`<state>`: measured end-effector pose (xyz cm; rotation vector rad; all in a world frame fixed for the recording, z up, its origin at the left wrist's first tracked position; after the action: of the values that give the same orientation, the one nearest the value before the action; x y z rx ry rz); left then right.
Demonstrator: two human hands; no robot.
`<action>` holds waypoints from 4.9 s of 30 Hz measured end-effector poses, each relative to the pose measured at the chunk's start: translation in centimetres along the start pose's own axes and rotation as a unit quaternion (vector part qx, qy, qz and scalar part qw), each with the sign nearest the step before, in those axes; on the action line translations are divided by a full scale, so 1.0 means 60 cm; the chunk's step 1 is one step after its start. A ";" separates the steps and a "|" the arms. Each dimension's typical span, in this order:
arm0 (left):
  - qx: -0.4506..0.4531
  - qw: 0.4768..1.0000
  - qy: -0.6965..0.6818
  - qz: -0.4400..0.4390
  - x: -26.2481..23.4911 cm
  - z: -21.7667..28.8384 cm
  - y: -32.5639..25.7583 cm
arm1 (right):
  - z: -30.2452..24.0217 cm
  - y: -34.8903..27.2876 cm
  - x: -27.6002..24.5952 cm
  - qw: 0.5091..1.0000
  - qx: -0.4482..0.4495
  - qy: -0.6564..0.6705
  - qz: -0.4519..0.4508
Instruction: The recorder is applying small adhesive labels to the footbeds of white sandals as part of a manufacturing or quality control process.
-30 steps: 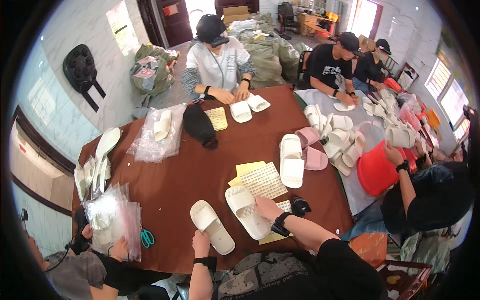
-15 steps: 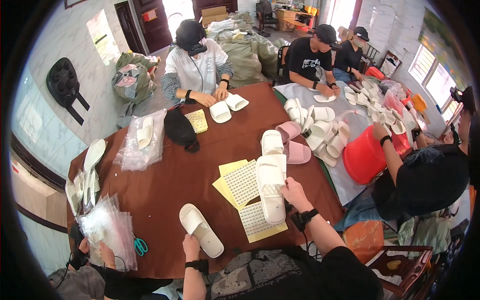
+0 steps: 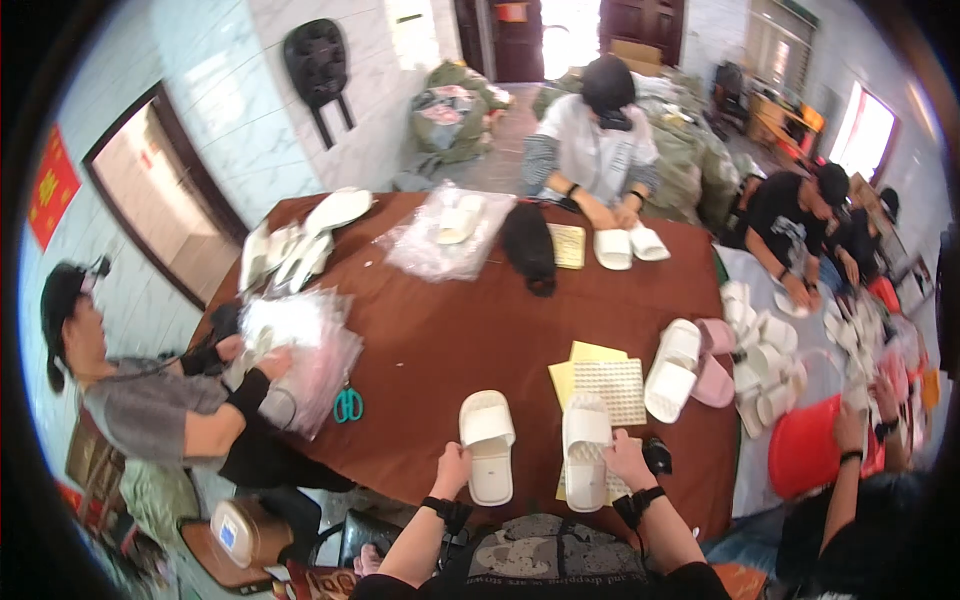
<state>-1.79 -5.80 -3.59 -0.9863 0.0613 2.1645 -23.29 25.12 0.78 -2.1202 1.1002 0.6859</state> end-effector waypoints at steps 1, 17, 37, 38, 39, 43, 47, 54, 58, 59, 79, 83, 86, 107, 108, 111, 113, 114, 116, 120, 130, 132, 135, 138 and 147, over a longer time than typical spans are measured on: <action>-0.056 0.998 -0.031 -0.024 -0.003 0.005 -0.009 | -0.004 0.004 0.007 0.999 0.014 -0.030 -0.018; -0.107 0.971 -0.086 -0.194 0.022 0.009 -0.043 | -0.113 0.053 0.020 0.970 -0.200 -0.130 -0.044; 0.267 0.910 0.281 -0.144 0.001 0.110 0.052 | -0.139 0.009 -0.117 0.992 -0.114 0.038 0.046; 0.275 0.908 0.284 -0.142 0.000 0.114 0.055 | -0.137 0.002 -0.128 0.991 -0.114 0.042 0.054; 0.269 0.909 0.288 -0.137 -0.003 0.115 0.058 | -0.138 -0.006 -0.138 0.991 -0.096 0.074 0.054; 0.270 0.928 0.240 -0.087 -0.014 0.144 0.029 | -0.108 -0.021 -0.144 0.984 -0.070 0.137 0.094; 0.233 0.958 0.147 -0.081 -0.030 0.228 -0.014 | -0.047 -0.016 -0.123 0.976 -0.006 0.180 0.122; 0.339 0.917 0.181 -0.111 0.002 0.258 -0.052 | -0.033 -0.015 -0.034 0.965 0.063 0.253 0.017; 0.332 0.925 0.164 -0.091 0.029 0.212 -0.043 | -0.008 -0.010 0.059 0.943 0.062 0.302 -0.128; 0.331 0.925 0.160 -0.090 0.038 0.210 -0.039 | -0.009 -0.017 0.056 0.942 0.065 0.304 -0.125; 0.253 0.922 0.288 0.046 0.073 0.162 -0.034 | -0.091 -0.011 0.115 0.941 0.034 0.263 -0.211; 0.305 0.901 0.308 -0.001 0.072 0.128 -0.030 | -0.144 -0.019 0.074 0.913 0.006 0.278 -0.300; 0.230 0.948 0.217 0.024 0.068 0.169 -0.041 | -0.092 0.004 0.099 0.902 -0.022 0.326 -0.281; 0.352 0.934 -0.049 -0.030 0.041 0.291 -0.069 | 0.069 -0.095 -0.207 0.746 0.053 0.650 0.135; 0.325 0.944 -0.050 -0.037 0.035 0.275 -0.067 | 0.070 -0.103 -0.226 0.729 0.041 0.663 0.163; 0.338 0.940 -0.020 -0.031 0.013 0.252 -0.084 | 0.114 -0.113 -0.257 0.668 0.045 0.698 0.254; 0.369 0.929 0.004 -0.009 0.002 0.246 -0.092 | 0.144 -0.111 -0.271 0.654 0.038 0.699 0.287; 0.372 0.927 0.037 -0.006 -0.001 0.233 -0.094 | 0.151 -0.110 -0.277 0.649 0.033 0.701 0.294; 0.372 0.926 0.071 0.000 -0.005 0.210 -0.099 | 0.173 -0.097 -0.274 0.630 0.032 0.717 0.296; 0.333 0.938 0.085 -0.036 -0.008 0.200 -0.116 | 0.264 -0.052 -0.213 0.599 0.086 0.732 0.314; 0.340 0.926 0.151 -0.065 0.014 0.155 -0.133 | 0.314 -0.027 -0.131 0.632 0.154 0.706 0.280; 0.299 0.932 0.186 -0.092 0.013 0.149 -0.127 | 0.307 -0.032 -0.134 0.646 0.159 0.693 0.276; 0.257 0.936 0.213 -0.108 0.019 0.116 -0.110 | 0.303 -0.046 -0.132 0.646 0.179 0.685 0.285; 0.236 0.941 0.218 -0.103 0.005 0.112 -0.105 | 0.331 -0.068 -0.116 0.618 0.194 0.701 0.299; 0.173 0.952 0.253 -0.012 -0.073 0.061 -0.034 | 0.260 -0.120 -0.137 0.634 0.191 0.691 0.290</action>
<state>-0.92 -5.82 2.44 -1.2893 0.6454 1.7461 -23.79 44.00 -1.57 -1.6070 2.4380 -1.1970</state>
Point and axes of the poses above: each hand's wrist, its own y-axis towards the middle knuckle, its own x-axis out of the palm, z = x × y, the point moved 5 cm from there along y, towards the middle knuckle, and after that the axes turned 3 degrees about x, right-handed, at the moved point
